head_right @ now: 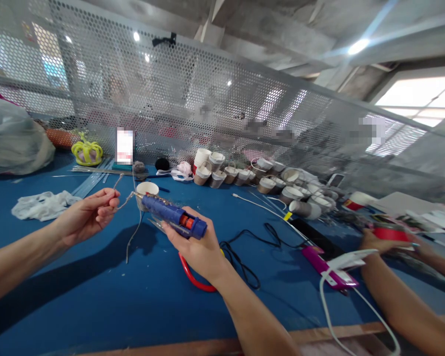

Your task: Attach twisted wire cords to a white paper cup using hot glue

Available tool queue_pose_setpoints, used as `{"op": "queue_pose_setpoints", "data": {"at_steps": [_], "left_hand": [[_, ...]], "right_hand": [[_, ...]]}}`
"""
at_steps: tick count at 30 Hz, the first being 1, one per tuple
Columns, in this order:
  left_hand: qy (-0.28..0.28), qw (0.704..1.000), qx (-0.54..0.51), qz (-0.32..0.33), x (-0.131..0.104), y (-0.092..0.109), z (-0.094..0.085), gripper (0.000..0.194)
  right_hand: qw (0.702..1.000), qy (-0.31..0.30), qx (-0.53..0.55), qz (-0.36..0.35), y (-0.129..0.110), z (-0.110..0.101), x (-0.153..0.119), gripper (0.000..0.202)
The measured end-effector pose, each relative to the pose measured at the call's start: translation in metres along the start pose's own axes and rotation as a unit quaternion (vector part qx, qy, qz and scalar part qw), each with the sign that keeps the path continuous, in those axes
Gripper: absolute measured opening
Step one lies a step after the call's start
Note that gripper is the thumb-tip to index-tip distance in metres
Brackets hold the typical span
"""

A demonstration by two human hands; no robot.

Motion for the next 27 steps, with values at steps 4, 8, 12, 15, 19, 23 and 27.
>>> {"op": "queue_pose_setpoints", "data": {"at_steps": [4,8,12,15,19,23,27], "left_hand": [[0.006,1.0,0.003,-0.001,0.0,-0.001,-0.001,0.017],[0.01,1.0,0.003,0.001,0.0,0.0,-0.001,0.019],[0.007,1.0,0.004,0.001,0.0,0.0,-0.001,0.02],[0.003,1.0,0.004,0.003,0.001,0.0,-0.001,0.017],[0.007,1.0,0.0,0.001,0.0,0.0,-0.001,0.019],[0.012,1.0,0.002,0.001,0.0,0.001,0.0,0.022],[0.007,1.0,0.003,0.002,0.0,0.0,0.0,0.023]], "right_hand": [[1.0,-0.002,0.017,-0.019,-0.004,0.0,0.002,0.014],[0.999,-0.008,0.022,-0.032,-0.005,0.003,0.001,0.015],[1.0,-0.016,0.008,-0.022,0.0,0.005,-0.001,0.016],[0.999,-0.024,-0.008,-0.032,-0.001,0.007,-0.002,0.017],[0.999,-0.029,-0.006,-0.016,0.001,0.007,-0.001,0.018],[1.0,-0.008,-0.003,0.003,0.002,0.002,0.0,0.017],[1.0,0.017,-0.01,0.003,0.0,-0.004,0.0,0.016]]}}
Point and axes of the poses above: each hand's wrist, its own x-axis towards the middle knuckle, its own z-axis out of the palm, y = z × x, the point moved 10 cm from there along x, towards the middle knuckle, and after that the axes turned 9 degrees about y, right-handed, at the moved point
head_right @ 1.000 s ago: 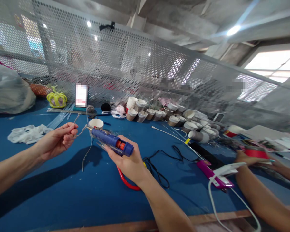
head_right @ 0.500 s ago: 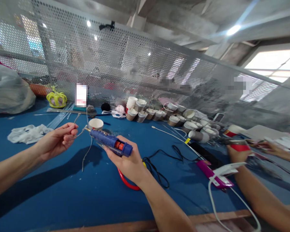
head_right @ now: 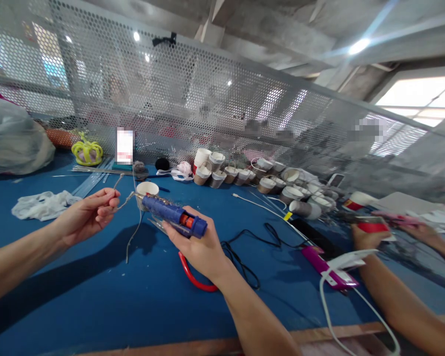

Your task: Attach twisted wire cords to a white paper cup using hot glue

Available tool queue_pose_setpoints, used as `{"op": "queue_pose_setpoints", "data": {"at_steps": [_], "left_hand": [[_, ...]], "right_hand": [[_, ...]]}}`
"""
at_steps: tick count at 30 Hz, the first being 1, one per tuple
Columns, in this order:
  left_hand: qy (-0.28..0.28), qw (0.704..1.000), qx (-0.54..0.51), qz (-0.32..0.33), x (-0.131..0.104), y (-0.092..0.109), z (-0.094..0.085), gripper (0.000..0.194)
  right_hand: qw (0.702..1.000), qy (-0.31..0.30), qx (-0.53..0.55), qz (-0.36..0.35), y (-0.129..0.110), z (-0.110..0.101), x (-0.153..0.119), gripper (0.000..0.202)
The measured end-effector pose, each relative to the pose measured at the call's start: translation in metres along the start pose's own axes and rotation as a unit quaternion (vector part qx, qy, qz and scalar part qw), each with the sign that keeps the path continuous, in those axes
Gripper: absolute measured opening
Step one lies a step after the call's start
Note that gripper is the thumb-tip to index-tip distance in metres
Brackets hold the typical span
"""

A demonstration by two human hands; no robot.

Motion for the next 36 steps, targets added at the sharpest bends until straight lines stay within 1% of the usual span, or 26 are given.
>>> {"op": "queue_pose_setpoints", "data": {"at_steps": [7,13,17,21,27,31,36], "left_hand": [[-0.005,1.0,0.012,0.005,0.0,0.0,-0.001,0.02],[0.0,1.0,0.018,0.005,0.0,0.0,-0.001,0.021],[-0.002,1.0,0.02,0.006,0.001,0.0,-0.001,0.021],[-0.005,1.0,0.018,0.007,0.0,0.001,0.0,0.02],[0.0,1.0,0.016,0.006,0.0,0.001,0.0,0.017],[-0.002,1.0,0.015,0.005,0.001,0.001,-0.001,0.014],[-0.006,1.0,0.014,0.003,0.001,0.001,-0.001,0.017]], "right_hand": [[1.0,-0.008,-0.006,0.017,-0.002,0.0,0.0,0.018],[1.0,-0.022,0.009,0.014,-0.001,0.003,-0.001,0.016],[0.999,-0.038,0.011,-0.011,0.0,0.008,-0.001,0.017],[0.999,-0.033,0.0,-0.032,0.0,0.009,-0.001,0.017],[0.997,-0.079,0.012,-0.007,0.003,0.016,-0.004,0.017],[0.996,-0.082,0.019,-0.007,0.001,0.015,-0.003,0.017],[0.995,-0.085,0.04,0.009,0.001,0.015,-0.002,0.016]]}}
Point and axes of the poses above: each hand's wrist, its own x-axis towards the middle knuckle, its own z-axis out of the palm, y = z × x, the point moved 10 cm from there along x, towards the middle knuckle, and after that the axes turned 9 degrees about y, right-handed, at the moved point
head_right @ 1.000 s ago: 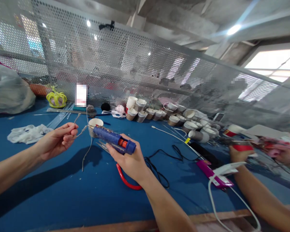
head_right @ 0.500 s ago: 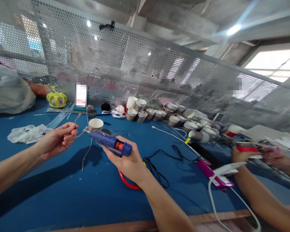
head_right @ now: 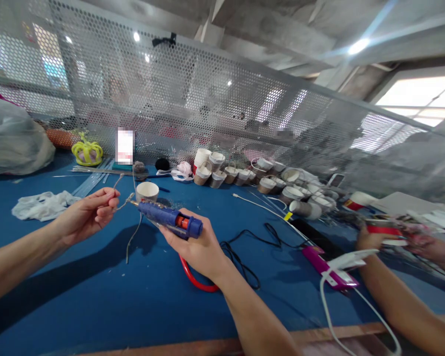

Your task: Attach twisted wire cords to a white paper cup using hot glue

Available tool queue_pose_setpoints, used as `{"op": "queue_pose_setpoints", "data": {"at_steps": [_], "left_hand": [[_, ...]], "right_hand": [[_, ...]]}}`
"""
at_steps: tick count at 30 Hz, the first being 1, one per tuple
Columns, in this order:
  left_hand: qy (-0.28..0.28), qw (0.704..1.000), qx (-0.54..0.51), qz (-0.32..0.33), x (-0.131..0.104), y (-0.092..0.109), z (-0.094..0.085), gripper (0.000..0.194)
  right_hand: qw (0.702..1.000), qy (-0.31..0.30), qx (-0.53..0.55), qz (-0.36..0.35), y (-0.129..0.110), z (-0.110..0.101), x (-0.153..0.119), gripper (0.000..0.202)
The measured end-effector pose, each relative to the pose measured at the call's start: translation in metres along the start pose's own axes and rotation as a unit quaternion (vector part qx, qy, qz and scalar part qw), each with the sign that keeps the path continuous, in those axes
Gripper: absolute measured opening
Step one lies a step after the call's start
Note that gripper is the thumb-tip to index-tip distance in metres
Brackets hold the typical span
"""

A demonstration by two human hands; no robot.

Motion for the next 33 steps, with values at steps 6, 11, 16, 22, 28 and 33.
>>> {"op": "queue_pose_setpoints", "data": {"at_steps": [6,11,16,22,28,33], "left_hand": [[-0.011,1.0,0.007,0.004,0.0,0.0,0.001,0.014],[-0.027,0.999,0.044,-0.001,-0.002,-0.004,0.005,0.012],[-0.022,0.997,0.07,0.007,-0.002,-0.002,0.004,0.008],[0.003,0.996,0.077,0.042,0.004,0.007,-0.005,0.008],[-0.003,0.993,0.088,0.082,0.0,0.019,-0.001,0.006],[-0.073,0.982,0.169,0.038,-0.007,0.002,0.013,0.008]], "right_hand": [[1.0,0.025,-0.004,0.014,0.002,-0.004,0.001,0.017],[0.999,0.024,0.004,0.045,0.004,-0.006,0.003,0.016],[0.998,-0.005,0.025,0.052,0.004,-0.005,0.002,0.022],[0.997,-0.047,0.031,0.057,0.001,-0.002,-0.002,0.019],[0.991,-0.104,-0.019,0.079,0.009,0.004,0.0,0.024],[0.994,-0.043,-0.016,0.096,0.016,-0.006,0.005,0.026]]}}
Point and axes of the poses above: each hand's wrist, its own x-axis towards the middle knuckle, its own z-axis out of the palm, y = z × x, the point moved 10 cm from there along x, towards the middle knuckle, and after that the axes turned 9 degrees about y, right-handed, at the moved point
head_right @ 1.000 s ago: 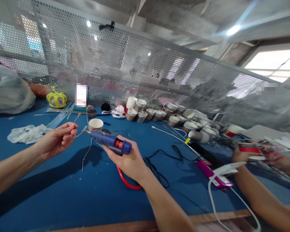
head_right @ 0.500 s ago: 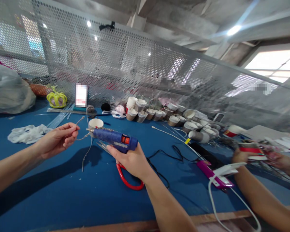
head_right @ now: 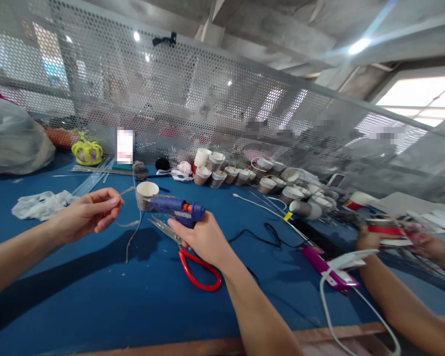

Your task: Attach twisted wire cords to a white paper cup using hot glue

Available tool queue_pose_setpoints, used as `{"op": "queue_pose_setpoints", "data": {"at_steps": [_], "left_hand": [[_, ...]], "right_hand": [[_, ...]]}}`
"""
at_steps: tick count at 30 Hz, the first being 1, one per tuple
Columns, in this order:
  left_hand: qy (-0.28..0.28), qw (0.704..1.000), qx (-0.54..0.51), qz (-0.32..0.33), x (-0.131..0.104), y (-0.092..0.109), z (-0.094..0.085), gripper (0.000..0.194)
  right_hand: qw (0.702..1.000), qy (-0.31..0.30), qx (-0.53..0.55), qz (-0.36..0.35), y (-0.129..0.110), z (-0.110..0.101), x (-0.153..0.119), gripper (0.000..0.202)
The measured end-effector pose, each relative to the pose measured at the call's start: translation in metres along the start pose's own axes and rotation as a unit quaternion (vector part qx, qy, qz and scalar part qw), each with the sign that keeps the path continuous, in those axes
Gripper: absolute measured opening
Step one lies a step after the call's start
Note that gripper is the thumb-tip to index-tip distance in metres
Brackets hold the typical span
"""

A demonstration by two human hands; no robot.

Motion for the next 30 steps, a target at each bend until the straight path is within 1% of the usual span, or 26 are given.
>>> {"op": "queue_pose_setpoints", "data": {"at_steps": [1,3,5,6,7,9,11,12,16,19,21,25,28,29,30], "left_hand": [[-0.009,1.0,0.018,-0.012,0.0,-0.004,0.002,0.009],[0.003,0.999,0.037,-0.022,0.001,-0.009,-0.001,0.011],[0.032,0.999,0.031,-0.004,0.004,-0.005,-0.009,0.009],[0.045,0.999,0.023,0.01,0.005,-0.001,-0.012,0.008],[0.051,0.998,0.016,0.022,0.006,0.003,-0.015,0.008],[0.047,0.998,0.008,0.037,0.006,0.009,-0.016,0.008],[0.037,0.998,0.013,0.04,0.006,0.012,-0.014,0.008],[0.034,0.998,0.018,0.041,0.005,0.012,-0.013,0.009],[0.038,0.998,0.042,0.036,0.005,0.01,-0.013,0.009],[0.037,0.998,0.052,0.027,0.006,0.007,-0.013,0.01],[0.035,0.998,0.055,0.023,0.007,0.006,-0.013,0.01],[0.033,0.997,0.062,0.012,0.007,0.003,-0.012,0.012],[0.03,0.997,0.067,0.007,0.007,0.002,-0.012,0.012],[0.028,0.997,0.068,0.007,0.007,0.002,-0.012,0.013],[0.026,0.997,0.07,0.007,0.006,0.002,-0.012,0.013]], "right_hand": [[1.0,-0.016,0.015,-0.002,-0.001,0.004,-0.002,0.026],[0.997,-0.067,0.042,-0.008,-0.004,0.015,-0.007,0.027],[0.993,-0.108,0.051,-0.006,-0.005,0.021,-0.011,0.026],[0.993,-0.11,0.048,-0.002,-0.003,0.021,-0.01,0.025],[0.995,-0.094,0.043,0.003,0.0,0.016,-0.007,0.024],[0.999,-0.033,0.038,0.015,0.007,0.002,0.002,0.022],[0.997,0.023,0.065,0.029,0.015,-0.011,0.012,0.022],[0.995,0.036,0.088,0.039,0.019,-0.014,0.016,0.022],[0.979,0.051,0.185,0.073,0.03,-0.016,0.024,0.022],[0.97,0.057,0.222,0.08,0.033,-0.016,0.025,0.023],[0.969,0.041,0.232,0.071,0.03,-0.013,0.024,0.022],[0.972,-0.034,0.23,0.034,0.017,0.003,0.017,0.02],[0.978,-0.087,0.186,0.032,0.013,0.019,0.01,0.02],[0.982,-0.094,0.16,0.041,0.016,0.022,0.009,0.02],[0.986,-0.088,0.132,0.052,0.02,0.023,0.01,0.02]]}}
Point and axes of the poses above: each hand's wrist, its own x-axis towards the middle knuckle, its own z-axis out of the palm, y = z × x, the point moved 10 cm from there along x, towards the middle knuckle, and after that the axes turned 9 degrees about y, right-handed, at the moved point
